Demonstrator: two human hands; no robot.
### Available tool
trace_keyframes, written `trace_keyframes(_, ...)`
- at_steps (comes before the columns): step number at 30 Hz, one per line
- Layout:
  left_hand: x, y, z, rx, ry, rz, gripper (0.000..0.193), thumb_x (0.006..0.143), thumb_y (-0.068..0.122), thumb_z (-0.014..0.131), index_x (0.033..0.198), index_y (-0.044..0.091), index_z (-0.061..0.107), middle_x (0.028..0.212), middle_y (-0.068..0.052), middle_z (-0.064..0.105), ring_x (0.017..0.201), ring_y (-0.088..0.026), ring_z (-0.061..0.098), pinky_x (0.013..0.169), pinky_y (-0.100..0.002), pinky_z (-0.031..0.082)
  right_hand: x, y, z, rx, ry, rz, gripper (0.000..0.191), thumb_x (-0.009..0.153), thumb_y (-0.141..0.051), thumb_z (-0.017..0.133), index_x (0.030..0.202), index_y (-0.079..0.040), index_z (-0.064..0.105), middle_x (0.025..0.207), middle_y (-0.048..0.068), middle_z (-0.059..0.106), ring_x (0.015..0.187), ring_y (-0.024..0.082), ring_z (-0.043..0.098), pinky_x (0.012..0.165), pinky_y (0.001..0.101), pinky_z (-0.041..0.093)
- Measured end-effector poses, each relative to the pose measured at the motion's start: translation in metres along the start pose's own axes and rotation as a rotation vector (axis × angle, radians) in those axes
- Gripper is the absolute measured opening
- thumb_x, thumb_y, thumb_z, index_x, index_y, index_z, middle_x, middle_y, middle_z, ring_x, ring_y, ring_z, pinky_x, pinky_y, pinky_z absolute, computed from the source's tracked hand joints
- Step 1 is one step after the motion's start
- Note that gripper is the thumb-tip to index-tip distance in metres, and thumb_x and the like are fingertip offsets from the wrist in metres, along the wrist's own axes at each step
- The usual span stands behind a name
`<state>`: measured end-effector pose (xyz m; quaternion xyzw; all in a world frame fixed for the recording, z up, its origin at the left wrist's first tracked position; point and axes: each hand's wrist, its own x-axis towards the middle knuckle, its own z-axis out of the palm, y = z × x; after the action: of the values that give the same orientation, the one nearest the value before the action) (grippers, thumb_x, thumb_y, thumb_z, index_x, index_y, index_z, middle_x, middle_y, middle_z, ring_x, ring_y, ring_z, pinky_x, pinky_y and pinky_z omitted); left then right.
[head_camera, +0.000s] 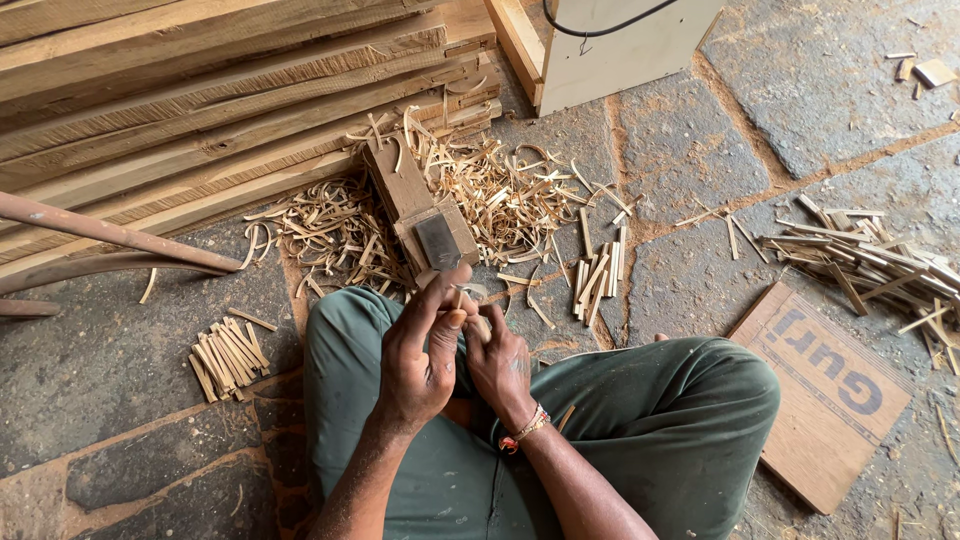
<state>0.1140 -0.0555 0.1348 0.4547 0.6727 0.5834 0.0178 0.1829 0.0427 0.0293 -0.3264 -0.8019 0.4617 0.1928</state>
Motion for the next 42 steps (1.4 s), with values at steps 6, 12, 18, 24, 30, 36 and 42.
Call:
trace_keyframes(6,0.002,0.0,-0.001,0.036,0.004,-0.004,0.034,0.114,0.013,0.051,0.148,0.01,0.051,0.107,-0.007,0.07,0.098,-0.016,0.072,0.087,-0.03,0.061,0.0,0.001,0.001,-0.001,0.006,-0.037,0.023,0.098,-0.026,0.062,0.114,-0.01,0.058,0.06,0.023,0.064,0.055,0.042,0.067,0.047,0.051,0.048)
trace_keyframes(12,0.002,0.004,0.002,-0.149,-0.036,-0.154,0.051,0.109,0.017,0.054,0.156,0.007,0.036,0.099,-0.004,0.068,0.09,-0.012,0.071,0.082,-0.028,0.063,0.0,0.007,0.003,0.005,-0.028,0.003,0.024,0.098,-0.028,0.062,0.113,-0.01,0.055,0.06,0.022,0.064,0.054,0.042,0.068,0.047,0.0508,0.049)
trace_keyframes(18,0.002,0.003,0.001,-0.083,-0.029,-0.16,0.033,0.108,0.013,0.06,0.14,0.007,0.056,0.107,-0.008,0.073,0.097,-0.018,0.076,0.081,-0.031,0.065,0.0,0.007,0.003,-0.001,-0.013,-0.022,0.024,0.099,-0.027,0.061,0.116,-0.011,0.056,0.063,0.022,0.066,0.058,0.043,0.068,0.049,0.0513,0.05)
trace_keyframes(24,0.0,0.004,-0.001,-0.091,-0.159,-0.238,0.043,0.106,0.01,0.061,0.147,0.013,0.05,0.102,-0.006,0.073,0.094,-0.016,0.077,0.08,-0.03,0.066,-0.001,0.01,0.006,0.036,0.006,-0.028,0.026,0.096,-0.027,0.062,0.117,-0.013,0.057,0.069,0.021,0.07,0.062,0.043,0.07,0.05,0.0513,0.051)
trace_keyframes(30,0.002,0.009,0.003,0.037,-0.1,-0.141,0.064,0.101,0.005,0.065,0.157,0.012,0.036,0.103,-0.006,0.073,0.095,-0.016,0.076,0.084,-0.031,0.064,0.0,0.025,0.014,-0.029,-0.021,0.014,0.034,0.097,-0.028,0.065,0.121,-0.007,0.054,0.068,0.022,0.068,0.059,0.042,0.069,0.05,0.0509,0.05)
trace_keyframes(36,0.004,0.012,0.0,0.197,0.001,-0.107,0.032,0.096,0.006,0.074,0.127,0.01,0.067,0.108,-0.006,0.077,0.099,-0.018,0.077,0.084,-0.032,0.062,0.001,0.028,0.016,-0.028,0.005,-0.001,0.044,0.091,-0.021,0.064,0.13,-0.003,0.052,0.064,0.025,0.065,0.054,0.042,0.067,0.05,0.0506,0.05)
trace_keyframes(42,0.007,0.013,0.0,0.248,0.063,-0.112,0.022,0.091,0.009,0.079,0.112,0.007,0.074,0.105,-0.005,0.078,0.098,-0.018,0.076,0.084,-0.03,0.061,0.0,0.013,0.007,-0.007,-0.022,0.011,0.029,0.095,-0.019,0.063,0.12,-0.008,0.055,0.064,0.024,0.066,0.058,0.042,0.067,0.051,0.0507,0.049)
